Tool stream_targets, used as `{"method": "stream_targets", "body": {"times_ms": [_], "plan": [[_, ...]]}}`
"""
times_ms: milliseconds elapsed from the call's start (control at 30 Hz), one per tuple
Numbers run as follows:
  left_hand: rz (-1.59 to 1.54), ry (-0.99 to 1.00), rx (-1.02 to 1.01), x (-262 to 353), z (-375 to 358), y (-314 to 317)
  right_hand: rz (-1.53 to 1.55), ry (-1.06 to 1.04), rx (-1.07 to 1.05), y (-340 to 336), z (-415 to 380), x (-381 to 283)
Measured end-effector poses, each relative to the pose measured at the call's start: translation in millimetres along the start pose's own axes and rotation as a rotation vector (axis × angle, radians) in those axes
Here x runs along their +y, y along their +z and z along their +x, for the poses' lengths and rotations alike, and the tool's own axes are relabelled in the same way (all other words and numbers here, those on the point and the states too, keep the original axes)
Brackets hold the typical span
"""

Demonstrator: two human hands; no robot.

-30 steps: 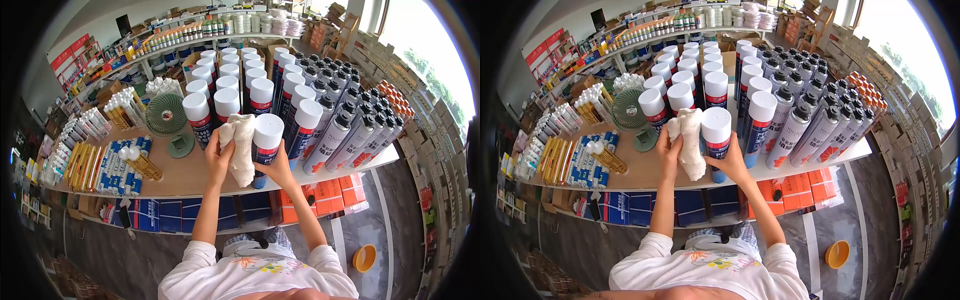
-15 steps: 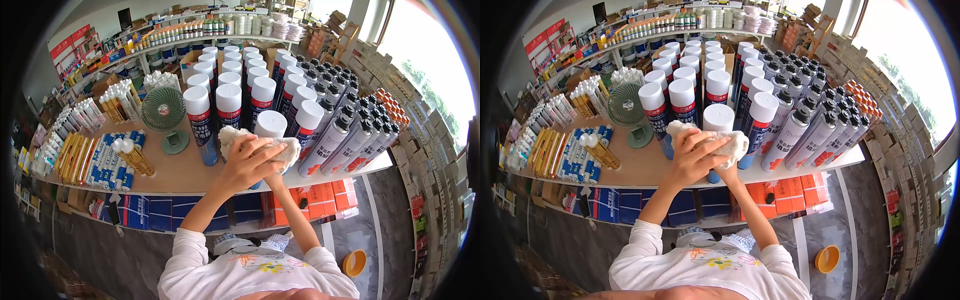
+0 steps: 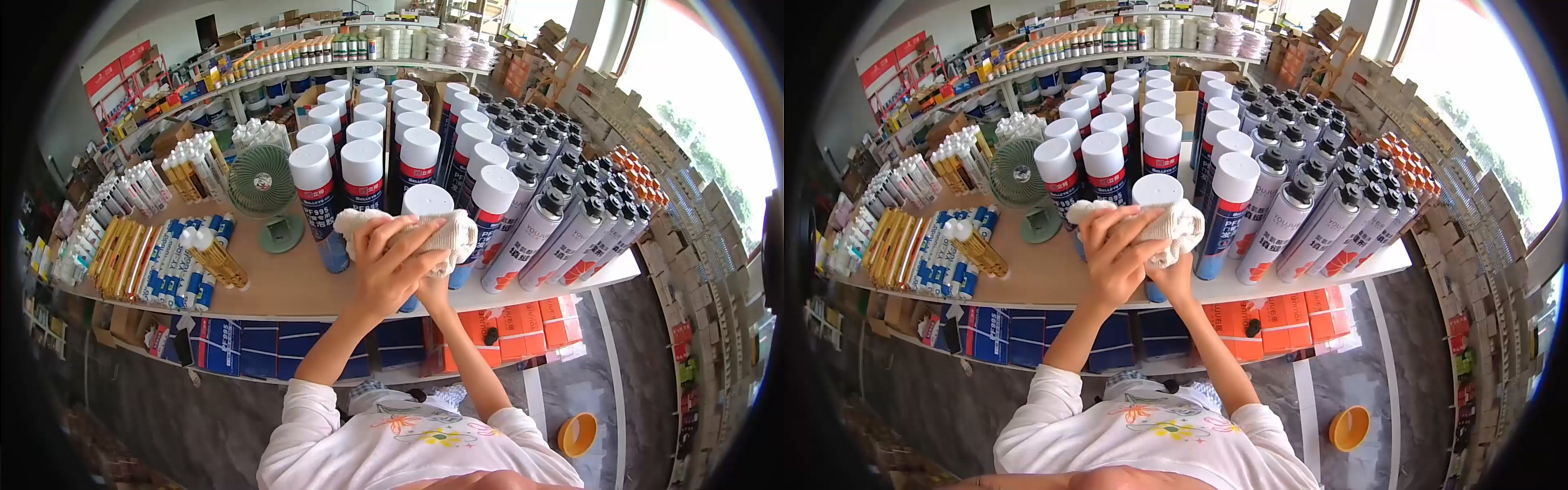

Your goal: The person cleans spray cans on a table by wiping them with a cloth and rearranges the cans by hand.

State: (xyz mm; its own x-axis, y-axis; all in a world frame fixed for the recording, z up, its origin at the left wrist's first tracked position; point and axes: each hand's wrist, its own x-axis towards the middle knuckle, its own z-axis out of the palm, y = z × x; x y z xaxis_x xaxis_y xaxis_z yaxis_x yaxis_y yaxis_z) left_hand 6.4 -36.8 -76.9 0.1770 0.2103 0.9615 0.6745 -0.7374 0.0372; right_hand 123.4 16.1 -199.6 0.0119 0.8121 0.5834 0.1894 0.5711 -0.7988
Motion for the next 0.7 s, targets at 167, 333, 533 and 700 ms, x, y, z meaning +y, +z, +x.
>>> {"method": "stream_targets", "body": {"times_ms": [167, 333, 533, 700], "plan": [[-0.048, 0.025, -0.013, -13.1, -23.7, 10.8, 0.077, -0.007, 0.017, 2.2, 1.7, 9.0], [-0.094, -0.023, 0.023, -12.7, -38.9, 16.0, -0.109, -0.155, 0.070, 4.2, 1.4, 9.4], [-0.184, -0.050, 0.205, -30.4, -11.9, 16.7, 0.050, -0.008, 0.067, 3.6, 8.2, -15.1], [-0.395, -0.204, 0.207, -45.8, -53.7, 32.2, 0.075, 0.060, 0.062, -0.9, 14.1, -11.5]]}}
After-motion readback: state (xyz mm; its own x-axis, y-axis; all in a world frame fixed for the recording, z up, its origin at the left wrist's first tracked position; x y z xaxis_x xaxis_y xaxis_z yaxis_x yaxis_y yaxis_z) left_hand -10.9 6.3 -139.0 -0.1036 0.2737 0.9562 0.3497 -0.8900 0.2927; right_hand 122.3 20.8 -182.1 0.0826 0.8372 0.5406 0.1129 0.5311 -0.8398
